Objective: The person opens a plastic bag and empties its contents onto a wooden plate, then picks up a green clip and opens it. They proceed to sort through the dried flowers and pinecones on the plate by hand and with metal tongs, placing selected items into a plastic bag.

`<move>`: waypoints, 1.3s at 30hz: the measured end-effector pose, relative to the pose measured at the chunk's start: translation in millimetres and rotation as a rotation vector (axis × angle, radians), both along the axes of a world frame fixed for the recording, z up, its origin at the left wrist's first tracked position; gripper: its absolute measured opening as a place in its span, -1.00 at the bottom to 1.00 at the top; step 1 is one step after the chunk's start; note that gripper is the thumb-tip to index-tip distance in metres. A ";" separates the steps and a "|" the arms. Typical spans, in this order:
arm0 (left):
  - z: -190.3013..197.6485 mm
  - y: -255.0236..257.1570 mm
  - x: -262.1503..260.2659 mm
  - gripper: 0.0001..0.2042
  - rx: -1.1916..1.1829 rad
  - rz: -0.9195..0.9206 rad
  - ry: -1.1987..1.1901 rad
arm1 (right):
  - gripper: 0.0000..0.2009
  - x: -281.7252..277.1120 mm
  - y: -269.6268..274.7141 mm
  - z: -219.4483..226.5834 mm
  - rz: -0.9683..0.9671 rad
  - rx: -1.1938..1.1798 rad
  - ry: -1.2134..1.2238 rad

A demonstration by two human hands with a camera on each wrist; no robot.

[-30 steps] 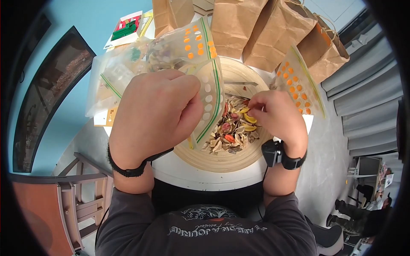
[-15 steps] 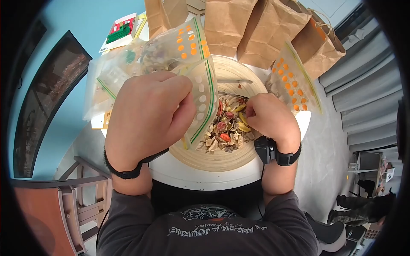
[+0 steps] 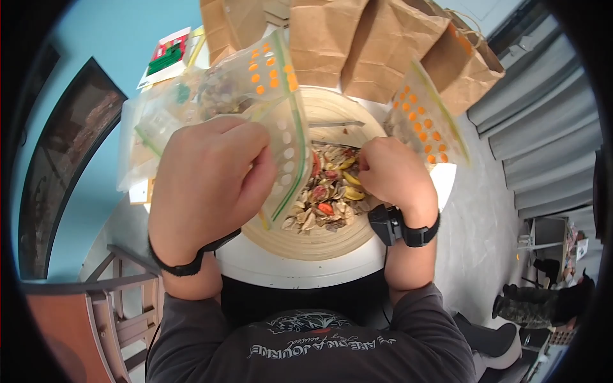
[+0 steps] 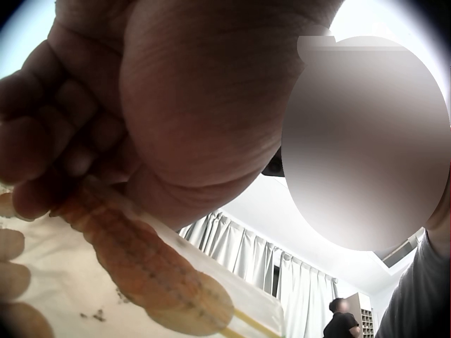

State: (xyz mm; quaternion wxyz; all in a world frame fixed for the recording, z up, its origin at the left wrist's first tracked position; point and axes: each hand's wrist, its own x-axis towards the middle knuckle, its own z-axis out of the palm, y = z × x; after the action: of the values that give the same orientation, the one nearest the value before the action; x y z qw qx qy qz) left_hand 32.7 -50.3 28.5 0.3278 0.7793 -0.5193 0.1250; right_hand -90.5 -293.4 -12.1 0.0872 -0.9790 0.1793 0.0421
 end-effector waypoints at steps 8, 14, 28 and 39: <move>2.3 -1.6 -3.1 -0.92 -0.015 -0.011 0.038 | -0.89 2.5 2.9 10.5 0.003 0.179 -0.329; 1.0 -1.8 -3.4 -0.92 -0.030 -0.005 0.042 | -0.96 5.3 31.1 17.6 -0.010 0.808 -0.731; 0.7 -1.9 -1.9 -0.91 -0.047 -0.008 0.035 | -0.83 -1.9 -7.5 7.7 0.075 0.226 -0.172; 0.0 -1.8 -1.8 -0.91 -0.048 -0.010 0.036 | -0.75 -7.0 -8.9 10.8 0.184 0.213 0.066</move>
State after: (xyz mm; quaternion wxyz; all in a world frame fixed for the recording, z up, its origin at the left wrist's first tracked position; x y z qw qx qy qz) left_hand 30.9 -52.1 28.5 0.3561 0.7707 -0.5141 0.1218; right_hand -97.6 -302.3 -1.3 0.1803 -0.9746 0.0861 0.1009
